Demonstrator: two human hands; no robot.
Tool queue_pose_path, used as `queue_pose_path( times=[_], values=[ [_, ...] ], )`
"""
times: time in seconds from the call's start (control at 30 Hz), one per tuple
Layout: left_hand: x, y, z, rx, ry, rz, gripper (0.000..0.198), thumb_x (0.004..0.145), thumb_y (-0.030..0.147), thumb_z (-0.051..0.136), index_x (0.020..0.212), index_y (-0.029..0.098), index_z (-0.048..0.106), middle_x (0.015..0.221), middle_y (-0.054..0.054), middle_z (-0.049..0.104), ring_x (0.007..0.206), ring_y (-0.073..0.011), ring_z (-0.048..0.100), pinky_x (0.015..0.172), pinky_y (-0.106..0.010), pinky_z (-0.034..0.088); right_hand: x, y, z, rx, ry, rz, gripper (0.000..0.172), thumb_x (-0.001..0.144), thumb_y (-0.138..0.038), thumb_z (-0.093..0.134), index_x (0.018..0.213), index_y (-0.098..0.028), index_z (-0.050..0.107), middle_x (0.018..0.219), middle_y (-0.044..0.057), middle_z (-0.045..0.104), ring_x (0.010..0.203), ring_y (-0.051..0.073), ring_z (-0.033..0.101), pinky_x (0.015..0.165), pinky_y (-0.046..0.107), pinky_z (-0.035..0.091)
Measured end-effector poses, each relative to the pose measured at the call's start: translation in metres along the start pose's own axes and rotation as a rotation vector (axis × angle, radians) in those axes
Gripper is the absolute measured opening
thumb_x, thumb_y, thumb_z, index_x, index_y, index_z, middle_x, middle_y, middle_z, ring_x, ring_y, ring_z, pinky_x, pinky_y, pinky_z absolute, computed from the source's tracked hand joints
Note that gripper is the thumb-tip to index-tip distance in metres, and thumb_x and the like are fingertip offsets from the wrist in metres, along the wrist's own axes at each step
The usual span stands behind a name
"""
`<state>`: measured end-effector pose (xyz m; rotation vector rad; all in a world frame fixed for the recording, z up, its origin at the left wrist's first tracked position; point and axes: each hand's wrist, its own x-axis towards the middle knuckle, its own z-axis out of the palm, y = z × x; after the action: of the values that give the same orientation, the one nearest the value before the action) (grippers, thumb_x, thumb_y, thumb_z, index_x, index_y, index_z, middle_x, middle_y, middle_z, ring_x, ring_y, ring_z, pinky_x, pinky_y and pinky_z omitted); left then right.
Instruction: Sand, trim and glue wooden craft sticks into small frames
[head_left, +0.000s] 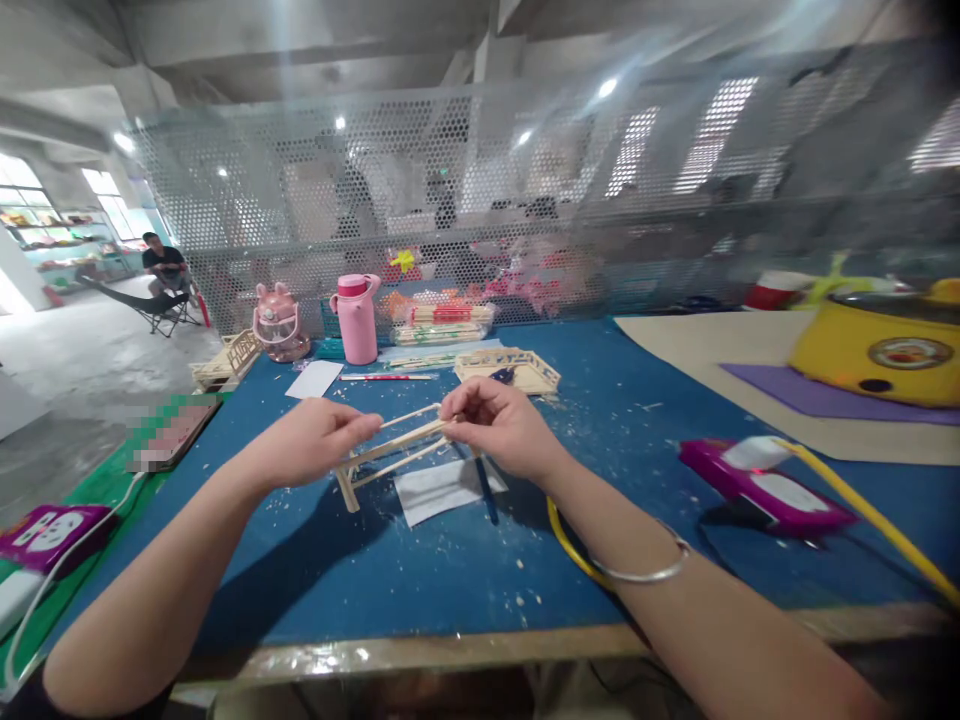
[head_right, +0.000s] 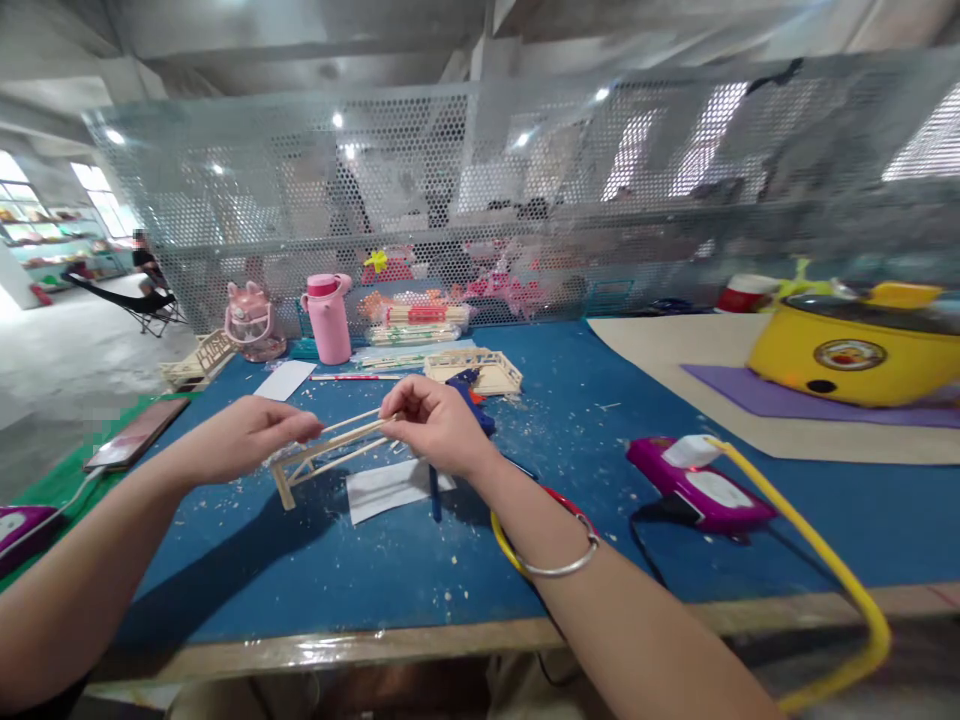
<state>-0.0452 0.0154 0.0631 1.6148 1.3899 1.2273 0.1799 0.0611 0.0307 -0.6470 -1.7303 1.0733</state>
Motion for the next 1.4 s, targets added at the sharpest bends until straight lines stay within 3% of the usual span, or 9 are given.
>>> queue_pose_path(
  times=[0.13,0.23,0.3,0.37,0.43,0.57,0.7,0.97,1.4],
  values=[
    [0.000,0.006,0.020,0.201,-0.336,0.096,0.012,0.059,0.025,0.068,0.048,0.021,0.065,0.041,0.003,0.048,0.041,-0.0094,0.031,0.043,-0.022,0.017,-0.002,-0.001,0.000,-0.111,-0.012,-0.044,0.015,0.067,-0.025,0.066,0.071,-0.018,0.053,0.068,-0.001,0.056,0.058,0.009,0.050,0.056,0.024,0.045],
    [0.000,0.003,0.027,0.261,-0.287,0.160,0.016,0.065,0.028,0.065,0.051,0.020,0.064,0.041,0.003,0.047,0.041,-0.0095,0.031,0.042,-0.022,0.017,-0.003,-0.004,-0.001,-0.256,0.034,-0.171,0.015,0.072,-0.025,0.063,0.084,-0.020,0.055,0.080,0.002,0.059,0.070,0.013,0.055,0.066,0.029,0.048],
    [0.001,-0.003,0.032,0.183,-0.234,0.134,0.023,0.068,0.035,0.063,0.052,0.019,0.063,0.044,0.002,0.049,0.042,-0.0098,0.035,0.043,-0.021,0.021,-0.004,-0.007,-0.001,-0.397,0.158,-0.311,0.033,0.071,-0.027,0.065,0.101,-0.022,0.052,0.100,0.007,0.058,0.093,0.019,0.054,0.083,0.036,0.046],
    [0.002,-0.011,0.040,-0.044,-0.141,0.041,0.028,0.069,0.044,0.061,0.060,0.018,0.064,0.051,0.001,0.055,0.046,-0.0102,0.042,0.046,-0.021,0.028,-0.005,-0.008,0.000,-0.502,0.327,-0.432,0.048,0.070,-0.030,0.067,0.112,-0.022,0.046,0.115,0.010,0.051,0.109,0.023,0.047,0.092,0.040,0.040],
    [0.001,-0.021,0.053,-0.367,-0.014,-0.094,0.034,0.066,0.051,0.064,0.072,0.017,0.064,0.063,-0.001,0.061,0.052,-0.0113,0.049,0.052,-0.022,0.036,-0.006,-0.007,0.003,-0.534,0.443,-0.442,0.037,0.074,-0.032,0.062,0.107,-0.020,0.049,0.108,0.010,0.054,0.100,0.022,0.051,0.086,0.038,0.043],
    [-0.007,-0.038,0.077,-0.639,0.007,-0.188,0.040,0.059,0.050,0.071,0.079,0.016,0.063,0.066,-0.001,0.061,0.058,-0.0112,0.052,0.057,-0.022,0.038,-0.005,-0.001,0.017,-0.417,0.222,-0.159,0.015,0.082,-0.032,0.052,0.077,-0.018,0.055,0.066,0.001,0.056,0.059,0.013,0.051,0.056,0.026,0.044],
    [-0.017,-0.039,0.081,-0.508,-0.048,-0.101,0.034,0.064,0.048,0.067,0.070,0.014,0.064,0.055,0.003,0.052,0.052,-0.0086,0.041,0.052,-0.021,0.031,-0.005,0.001,0.029,-0.303,0.014,-0.034,0.017,0.082,-0.028,0.051,0.072,-0.017,0.058,0.064,0.000,0.059,0.059,0.012,0.053,0.057,0.024,0.043],
    [-0.022,-0.033,0.075,-0.213,-0.081,-0.005,0.033,0.074,0.044,0.056,0.060,0.014,0.059,0.056,0.001,0.051,0.055,-0.0106,0.041,0.053,-0.022,0.031,-0.005,0.000,0.029,-0.319,0.007,-0.009,0.018,0.078,-0.025,0.053,0.065,-0.016,0.061,0.064,0.000,0.059,0.061,0.012,0.054,0.059,0.023,0.043],
    [-0.022,-0.036,0.075,-0.247,-0.115,-0.004,0.029,0.075,0.041,0.056,0.071,0.012,0.062,0.057,0.002,0.050,0.053,-0.0088,0.040,0.051,-0.021,0.032,-0.005,0.000,0.030,-0.176,0.010,0.102,0.014,0.072,-0.028,0.058,0.069,-0.015,0.063,0.062,-0.001,0.060,0.058,0.011,0.053,0.058,0.024,0.044]
  ],
)
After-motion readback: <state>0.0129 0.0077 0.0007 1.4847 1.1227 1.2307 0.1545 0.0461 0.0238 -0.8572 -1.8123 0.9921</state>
